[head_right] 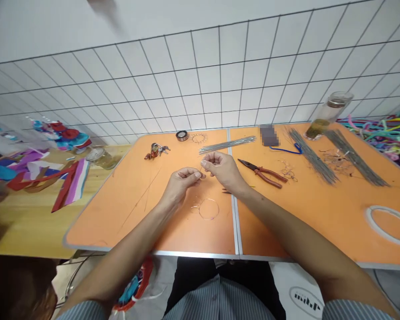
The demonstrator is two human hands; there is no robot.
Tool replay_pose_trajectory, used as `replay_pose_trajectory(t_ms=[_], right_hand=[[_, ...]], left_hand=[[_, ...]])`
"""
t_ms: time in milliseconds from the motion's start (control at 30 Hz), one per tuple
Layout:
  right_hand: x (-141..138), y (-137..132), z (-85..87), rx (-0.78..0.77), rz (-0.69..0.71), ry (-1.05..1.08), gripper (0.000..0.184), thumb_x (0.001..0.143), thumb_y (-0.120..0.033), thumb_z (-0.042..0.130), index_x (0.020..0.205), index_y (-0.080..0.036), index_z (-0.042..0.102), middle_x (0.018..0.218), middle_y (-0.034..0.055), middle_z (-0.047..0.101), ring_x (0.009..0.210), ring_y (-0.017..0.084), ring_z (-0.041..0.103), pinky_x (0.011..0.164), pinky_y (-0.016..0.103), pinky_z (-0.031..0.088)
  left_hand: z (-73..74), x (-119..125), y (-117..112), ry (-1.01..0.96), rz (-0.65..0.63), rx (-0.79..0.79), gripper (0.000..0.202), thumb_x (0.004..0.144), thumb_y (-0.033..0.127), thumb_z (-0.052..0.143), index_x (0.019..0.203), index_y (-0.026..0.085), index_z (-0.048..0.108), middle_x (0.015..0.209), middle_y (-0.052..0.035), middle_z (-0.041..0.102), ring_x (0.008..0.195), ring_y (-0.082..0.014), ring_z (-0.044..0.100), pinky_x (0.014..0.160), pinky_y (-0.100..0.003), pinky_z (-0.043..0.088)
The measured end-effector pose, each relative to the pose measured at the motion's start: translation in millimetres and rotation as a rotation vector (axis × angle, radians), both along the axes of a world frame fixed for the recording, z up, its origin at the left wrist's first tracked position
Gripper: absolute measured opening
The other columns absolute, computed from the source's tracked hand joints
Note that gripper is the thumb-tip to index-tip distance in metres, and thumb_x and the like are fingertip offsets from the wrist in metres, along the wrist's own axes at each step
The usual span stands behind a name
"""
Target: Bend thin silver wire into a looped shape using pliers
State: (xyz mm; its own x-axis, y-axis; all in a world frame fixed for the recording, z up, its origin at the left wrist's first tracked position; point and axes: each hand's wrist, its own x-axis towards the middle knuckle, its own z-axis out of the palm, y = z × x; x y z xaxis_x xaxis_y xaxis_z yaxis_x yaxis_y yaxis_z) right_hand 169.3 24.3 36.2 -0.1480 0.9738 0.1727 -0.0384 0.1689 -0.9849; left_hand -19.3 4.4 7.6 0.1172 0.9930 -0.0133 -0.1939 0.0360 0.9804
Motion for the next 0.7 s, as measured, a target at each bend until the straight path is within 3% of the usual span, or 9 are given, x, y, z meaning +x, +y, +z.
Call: replay_pose_trajectory(t_ms=[100, 200, 500, 700], right_hand=[[9.2, -8.0, -6.6, 0.041, -0.064, -0.06, 0.028, 0.088, -0.046, 0.076, 0.094, -0.022, 0.064, 0.087, 0.0015, 0.07, 0.075, 0.016, 0.065, 0.066, 0.028, 0.051], [14.2, -13.8, -15.3, 0.132, -0.09, -0.2, 0.015, 0.091, -0.036, 0.069, 0.092, -0.022, 0.064, 0.087, 0.0006, 0.071, 0.079, 0.016, 0.066, 0.073, 0.029, 0.052], [12.9, -26.2, -26.5, 0.174, -0.08, -0.486, 0.007, 0.095, -0.025, 0.069, 0.089, -0.022, 0.068, 0.084, -0.0022, 0.071, 0.078, 0.015, 0.062, 0.071, 0.029, 0.041], [26.5, -19.5, -25.1, 0.173, -0.061, -0.56, 0.007, 0.095, -0.022, 0.067, 0.088, -0.022, 0.067, 0.085, -0.0008, 0.07, 0.079, 0.016, 0.061, 0.073, 0.03, 0.041]], left_hand=[[13.1, 9.5, 1.2, 0.189, -0.076, 0.076, 0.023, 0.076, 0.039, 0.093, 0.082, 0.019, 0.084, 0.084, -0.0064, 0.078, 0.076, -0.0156, 0.066, 0.071, -0.026, 0.052], [18.1, 19.8, 7.1, 0.215, 0.03, 0.144, 0.024, 0.076, 0.037, 0.092, 0.092, 0.021, 0.085, 0.087, -0.0039, 0.077, 0.076, -0.0157, 0.064, 0.072, -0.027, 0.053], [-15.1, 21.1, 2.6, 0.17, 0.051, 0.149, 0.012, 0.087, 0.031, 0.084, 0.084, 0.022, 0.078, 0.081, 0.0004, 0.071, 0.074, -0.0136, 0.061, 0.072, -0.026, 0.051], [-11.3, 20.2, 9.0, 0.018, 0.206, 0.086, 0.012, 0.086, 0.028, 0.082, 0.084, 0.021, 0.072, 0.082, -0.0002, 0.073, 0.07, -0.0136, 0.065, 0.069, -0.026, 0.053]])
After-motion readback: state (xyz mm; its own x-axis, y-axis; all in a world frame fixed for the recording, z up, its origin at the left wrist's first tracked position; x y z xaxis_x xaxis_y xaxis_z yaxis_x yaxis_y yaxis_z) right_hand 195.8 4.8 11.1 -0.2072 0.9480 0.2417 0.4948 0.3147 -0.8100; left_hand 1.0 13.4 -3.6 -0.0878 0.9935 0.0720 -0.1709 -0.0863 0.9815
